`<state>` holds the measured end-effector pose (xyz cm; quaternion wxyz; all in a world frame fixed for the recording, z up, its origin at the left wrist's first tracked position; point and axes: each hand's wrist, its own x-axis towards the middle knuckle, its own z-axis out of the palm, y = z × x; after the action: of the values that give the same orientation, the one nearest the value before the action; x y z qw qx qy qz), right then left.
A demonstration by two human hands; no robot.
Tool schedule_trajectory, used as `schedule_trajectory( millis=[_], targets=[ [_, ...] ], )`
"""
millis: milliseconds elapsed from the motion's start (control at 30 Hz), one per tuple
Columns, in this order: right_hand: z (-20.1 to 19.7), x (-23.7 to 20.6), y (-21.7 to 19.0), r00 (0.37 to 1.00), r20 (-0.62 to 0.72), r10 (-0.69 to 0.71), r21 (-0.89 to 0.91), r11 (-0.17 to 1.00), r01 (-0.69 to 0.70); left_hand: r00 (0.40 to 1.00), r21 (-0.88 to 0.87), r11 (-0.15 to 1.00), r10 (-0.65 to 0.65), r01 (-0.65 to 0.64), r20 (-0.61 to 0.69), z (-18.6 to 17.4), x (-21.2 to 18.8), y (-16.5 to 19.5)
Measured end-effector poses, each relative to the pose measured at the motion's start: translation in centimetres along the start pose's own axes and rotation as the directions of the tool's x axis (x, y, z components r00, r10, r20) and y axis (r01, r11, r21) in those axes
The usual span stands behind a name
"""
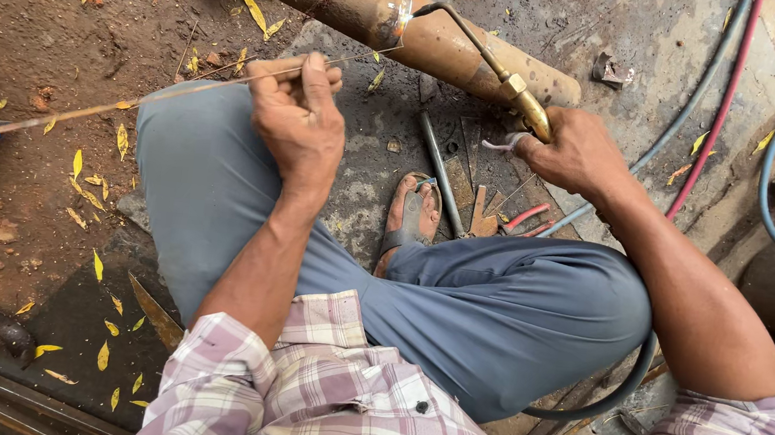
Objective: The person sits on the ground of a repair yard and brazes a rusted metal pipe using an oxy-fuel torch and a filler rod, running the flame along the pipe seam to lay weld beads, then repositions the pipe and continues heating and adding filler along the joint.
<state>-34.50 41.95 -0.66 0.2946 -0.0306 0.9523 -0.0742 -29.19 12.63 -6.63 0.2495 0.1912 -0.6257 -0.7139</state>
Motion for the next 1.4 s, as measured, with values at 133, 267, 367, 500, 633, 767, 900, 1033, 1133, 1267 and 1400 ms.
schedule_trajectory(
  millis=[133, 267, 367, 500, 633, 767, 900, 1033, 1133, 1267, 1400],
  targets=[
    [0.0, 0.1, -0.6, 0.999, -0.012, -0.029, -0.020, 0.999, 0.029, 1.000, 0.005, 1.000, 0.012, -0.012, -0.021, 0.8, 0.8, 0.4],
    [-0.2, -0.2, -0.9, 0.998, -0.033, -0.044, -0.033, 0.999, 0.043, 0.988, -0.208, 0.971, -0.133, 0.114, -0.079, 0.9, 2.2, 0.4],
    [-0.2, -0.3, -0.9, 1.000, -0.024, -0.016, -0.014, 1.000, 0.016, 0.942, -0.312, 0.919, -0.299, 0.241, -0.152, 0.8, 3.1, 0.3],
    [0.1, -0.4, -0.6, 0.998, -0.036, -0.053, -0.030, 0.998, 0.052, 0.966, -0.212, 0.963, -0.202, 0.167, -0.159, 0.8, 3.1, -0.4],
    [0.3, -0.3, -0.5, 1.000, -0.006, -0.029, -0.006, 1.000, 0.029, 0.980, -0.156, 0.981, -0.138, 0.115, -0.142, 0.8, 2.7, -0.8],
    [0.2, -0.5, -0.8, 0.994, -0.061, -0.096, 0.011, 0.995, 0.097, 0.975, -0.176, 0.974, -0.169, 0.142, -0.146, 0.9, 2.7, -1.0],
    [0.1, -0.8, -1.1, 0.995, -0.050, -0.084, 0.044, 0.995, 0.086, 0.959, -0.215, 0.954, -0.244, 0.210, -0.146, 1.0, 2.8, -0.9],
    [0.0, -0.7, -1.2, 0.989, -0.063, -0.133, 0.000, 0.991, 0.133, 0.957, -0.162, 0.959, -0.256, 0.234, -0.133, 1.0, 2.7, -0.7],
    [-0.1, -0.6, -1.1, 0.986, -0.076, -0.146, -0.017, 0.989, 0.146, 0.958, -0.110, 0.966, -0.250, 0.235, -0.140, 1.1, 2.6, -0.4],
    [0.0, -0.6, -1.3, 0.986, -0.083, -0.144, -0.012, 0.990, 0.144, 0.953, -0.091, 0.964, -0.260, 0.248, -0.155, 1.2, 2.6, -0.2],
    [-0.2, -0.5, -1.4, 0.980, -0.105, -0.170, -0.011, 0.985, 0.170, 0.950, -0.067, 0.963, -0.268, 0.261, -0.158, 1.2, 2.7, -0.1]
  ],
)
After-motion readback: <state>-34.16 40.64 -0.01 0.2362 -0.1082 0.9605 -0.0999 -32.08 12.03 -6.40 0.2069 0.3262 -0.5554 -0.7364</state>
